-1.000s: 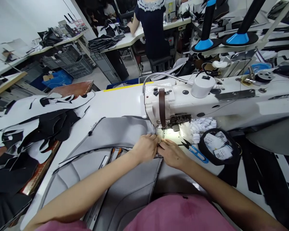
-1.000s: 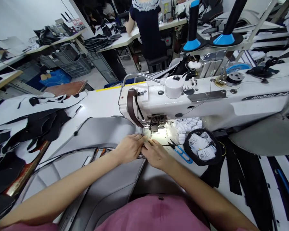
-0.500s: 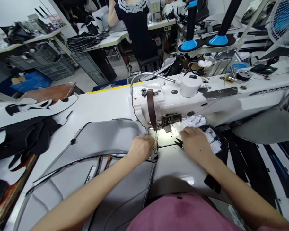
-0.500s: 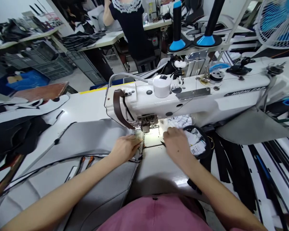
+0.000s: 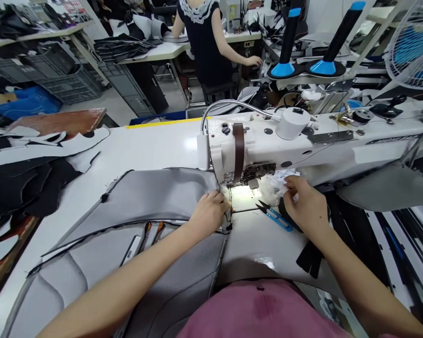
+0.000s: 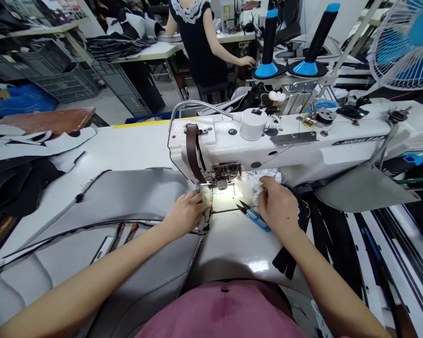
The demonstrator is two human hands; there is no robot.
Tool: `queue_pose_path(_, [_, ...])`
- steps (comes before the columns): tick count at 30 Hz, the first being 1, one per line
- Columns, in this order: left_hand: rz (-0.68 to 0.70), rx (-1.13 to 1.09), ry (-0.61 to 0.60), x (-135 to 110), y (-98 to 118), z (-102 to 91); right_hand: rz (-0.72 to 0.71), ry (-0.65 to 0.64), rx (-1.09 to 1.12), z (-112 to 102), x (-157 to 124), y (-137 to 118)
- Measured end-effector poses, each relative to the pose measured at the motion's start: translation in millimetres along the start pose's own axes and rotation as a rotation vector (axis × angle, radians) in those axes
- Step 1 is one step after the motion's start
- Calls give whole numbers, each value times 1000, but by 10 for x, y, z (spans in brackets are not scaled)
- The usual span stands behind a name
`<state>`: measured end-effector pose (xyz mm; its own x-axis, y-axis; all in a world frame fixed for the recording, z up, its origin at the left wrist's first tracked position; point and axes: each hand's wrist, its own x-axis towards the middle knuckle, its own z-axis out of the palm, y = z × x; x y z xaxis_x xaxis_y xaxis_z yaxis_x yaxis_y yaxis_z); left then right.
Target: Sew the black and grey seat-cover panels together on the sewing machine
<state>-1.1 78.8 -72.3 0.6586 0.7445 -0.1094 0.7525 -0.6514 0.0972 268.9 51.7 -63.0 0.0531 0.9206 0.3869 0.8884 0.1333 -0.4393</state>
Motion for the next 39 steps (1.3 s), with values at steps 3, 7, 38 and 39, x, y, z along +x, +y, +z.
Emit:
queue_pose_path(3, [23,-28,-8,10,-12,12,215,-112,472,45,-86,-195])
queue_pose_path(7, [35,-38,-7,17,-13,26,241,-378,642,452,-153,-494])
queue_pose_path(38, [35,-238,3,55,-90,-104,-31,-568,14,847,35,-724])
queue_pose_path(39, [43,-186,-21,52,-78,-70,-24,-572,20,842,26,-716])
